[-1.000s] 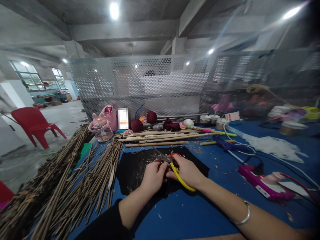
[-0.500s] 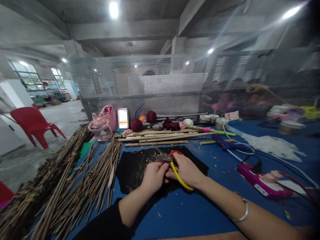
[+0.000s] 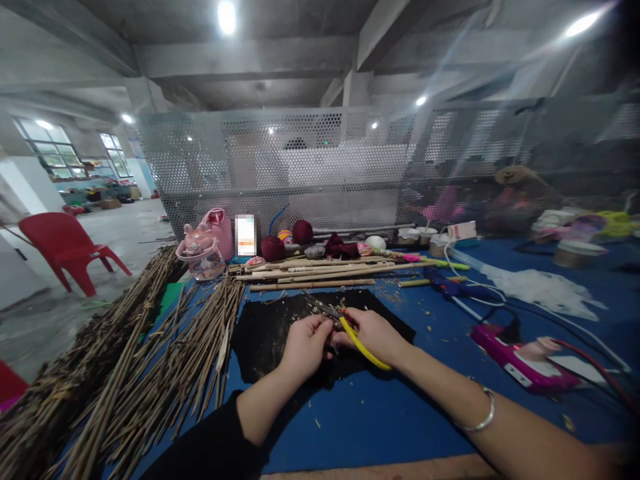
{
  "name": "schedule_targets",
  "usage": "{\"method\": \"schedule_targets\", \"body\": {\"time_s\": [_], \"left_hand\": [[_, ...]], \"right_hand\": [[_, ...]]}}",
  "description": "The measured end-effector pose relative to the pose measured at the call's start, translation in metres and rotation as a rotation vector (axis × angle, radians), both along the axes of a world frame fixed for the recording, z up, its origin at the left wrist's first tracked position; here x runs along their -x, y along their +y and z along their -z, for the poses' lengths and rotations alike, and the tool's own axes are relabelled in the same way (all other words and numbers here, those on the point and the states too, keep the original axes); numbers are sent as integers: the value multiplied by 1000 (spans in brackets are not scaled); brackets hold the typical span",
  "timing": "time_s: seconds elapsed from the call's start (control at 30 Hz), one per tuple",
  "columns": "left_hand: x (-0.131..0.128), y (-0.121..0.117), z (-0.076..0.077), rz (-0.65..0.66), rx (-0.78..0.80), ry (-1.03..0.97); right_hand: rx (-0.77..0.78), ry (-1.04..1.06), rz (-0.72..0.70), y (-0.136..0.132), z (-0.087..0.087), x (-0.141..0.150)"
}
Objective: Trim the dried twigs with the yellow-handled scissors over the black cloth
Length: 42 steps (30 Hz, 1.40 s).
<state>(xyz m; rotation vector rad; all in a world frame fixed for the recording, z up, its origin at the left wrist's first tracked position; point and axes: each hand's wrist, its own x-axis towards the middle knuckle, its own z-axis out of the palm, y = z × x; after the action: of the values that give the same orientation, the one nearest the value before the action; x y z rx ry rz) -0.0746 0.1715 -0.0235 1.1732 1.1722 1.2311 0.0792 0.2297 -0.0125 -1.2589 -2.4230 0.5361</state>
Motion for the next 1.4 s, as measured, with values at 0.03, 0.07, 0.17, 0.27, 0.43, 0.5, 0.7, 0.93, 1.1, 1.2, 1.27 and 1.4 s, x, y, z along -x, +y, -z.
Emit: {"method": "schedule_targets", "body": {"time_s": [0.03,0.07,0.17,0.27,0.43,0.5,0.7,0.93,1.1,1.2,1.27,1.4], "left_hand": [[0,0,-1,1,3,2],[0,0,-1,0,5,9],[0,0,-4,-14,-3,50],[2,0,-4,-26,-20,80],[4,3,-6,-55,-48,62],[3,9,-10,-81,-74,64],[-4,36,-23,-198,-97,-25],[11,27,-11,-90,-67,-57],[17,27,-8,-175,-127,-115],[15,26,-9,-178,-171,-69],[13,24,-11,-194,-184,-28],[9,20,-14,-243,-126,-23]], "right_hand": [[38,26,-30,2,0,-1],[77,51,-63,4,-1,-2],[162,88,-130,9,-3,-6],[162,89,-130,13,-6,-9],[113,-31,-80,24,-21,-12],[57,-40,-63,28,-30,-10],[-237,270,96,24,-32,10],[-326,280,199,16,-3,15],[-331,158,194,15,-2,13],[-338,115,113,10,-2,15],[-323,72,103,6,-1,17],[-290,26,136,3,1,19]]}}
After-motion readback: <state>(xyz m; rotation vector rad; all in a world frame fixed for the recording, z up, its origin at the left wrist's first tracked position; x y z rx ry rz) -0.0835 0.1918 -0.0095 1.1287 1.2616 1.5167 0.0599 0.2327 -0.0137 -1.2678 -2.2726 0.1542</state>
